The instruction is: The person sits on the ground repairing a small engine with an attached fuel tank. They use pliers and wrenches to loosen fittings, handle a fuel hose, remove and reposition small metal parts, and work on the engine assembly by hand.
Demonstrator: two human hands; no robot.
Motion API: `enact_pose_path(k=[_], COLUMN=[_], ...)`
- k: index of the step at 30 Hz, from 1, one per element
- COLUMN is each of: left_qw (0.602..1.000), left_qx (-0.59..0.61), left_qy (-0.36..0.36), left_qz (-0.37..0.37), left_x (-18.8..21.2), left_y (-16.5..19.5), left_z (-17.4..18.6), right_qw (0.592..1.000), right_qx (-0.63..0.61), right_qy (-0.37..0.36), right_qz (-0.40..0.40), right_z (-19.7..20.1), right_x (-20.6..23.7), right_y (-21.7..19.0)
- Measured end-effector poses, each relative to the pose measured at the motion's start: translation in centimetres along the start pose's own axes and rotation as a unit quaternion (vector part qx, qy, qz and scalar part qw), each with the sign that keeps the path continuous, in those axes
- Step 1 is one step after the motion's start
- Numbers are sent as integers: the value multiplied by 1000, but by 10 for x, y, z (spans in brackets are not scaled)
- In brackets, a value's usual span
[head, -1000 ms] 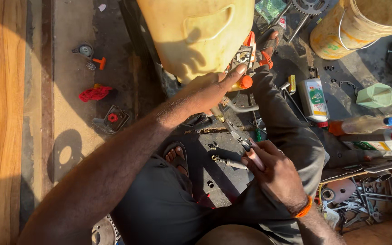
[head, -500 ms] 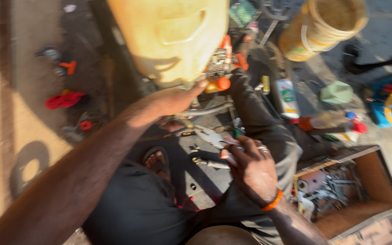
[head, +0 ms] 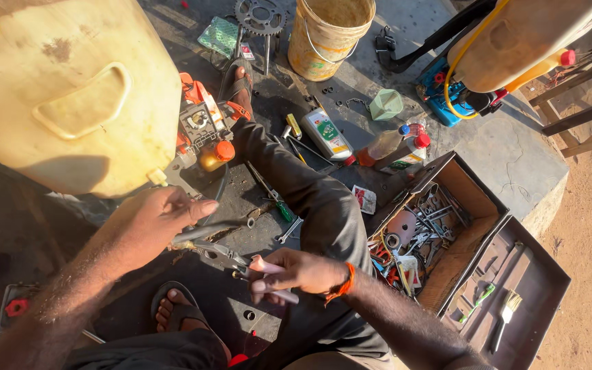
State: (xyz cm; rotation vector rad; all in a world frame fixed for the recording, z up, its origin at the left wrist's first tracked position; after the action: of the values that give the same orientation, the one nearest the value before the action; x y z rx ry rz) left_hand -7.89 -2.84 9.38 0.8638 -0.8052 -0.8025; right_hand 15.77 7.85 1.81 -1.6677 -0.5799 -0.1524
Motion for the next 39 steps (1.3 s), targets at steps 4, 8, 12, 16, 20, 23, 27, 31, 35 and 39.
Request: enact_pose_path(k=[4, 8, 12, 16, 20, 23, 27, 31, 35, 39], left_qw=[992, 995, 995, 981, 928, 913, 921, 981, 994, 993], left_qx=[-70, -83, 76, 24, 101, 128, 106, -88, -32, 7], left_qy=[-68, -43, 36, 48, -48, -89, -106, -16, 61, 98], left_qz=[83, 32, -51, 187, 356, 377, 358, 173, 89, 58], left_x=[12, 9, -9, -21, -11, -2, -5, -26, -32, -24], left_y=[23, 26, 2, -41, -54, -51, -56, -57, -51, -35], left_z=[-11, -7, 7, 12, 5, 6, -6, -18, -20, -17], right_qw=[960, 976, 950, 781, 647, 615, 577, 577, 653, 793], right_qx=[-257, -208, 264, 511, 633, 663, 705, 701, 632, 515], right_qy=[-111, -63, 159, 341, 401, 404, 383, 386, 403, 324], right_qz=[11, 29, 53, 113, 142, 139, 152, 167, 110, -11], right_z=[9, 15, 19, 4, -9, -10, -12, -11, -6, 13], right_x=[-1, 2, 6, 12, 14, 17, 21, 23, 23, 19], right_y=[21, 23, -3, -39, -53, -52, -54, -67, -75, -58])
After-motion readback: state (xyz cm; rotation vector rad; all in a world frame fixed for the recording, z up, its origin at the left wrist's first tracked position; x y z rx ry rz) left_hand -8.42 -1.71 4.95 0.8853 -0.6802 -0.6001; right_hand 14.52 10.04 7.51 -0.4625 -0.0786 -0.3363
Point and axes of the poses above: each hand's wrist, its own x-axis away from the middle knuckle, its own z-axis out of the back of the hand, y = z × x, the point moved 4 cm from there along -x, towards the middle knuckle, and after that the axes turned 12 degrees about x, right-handed, at the moved point
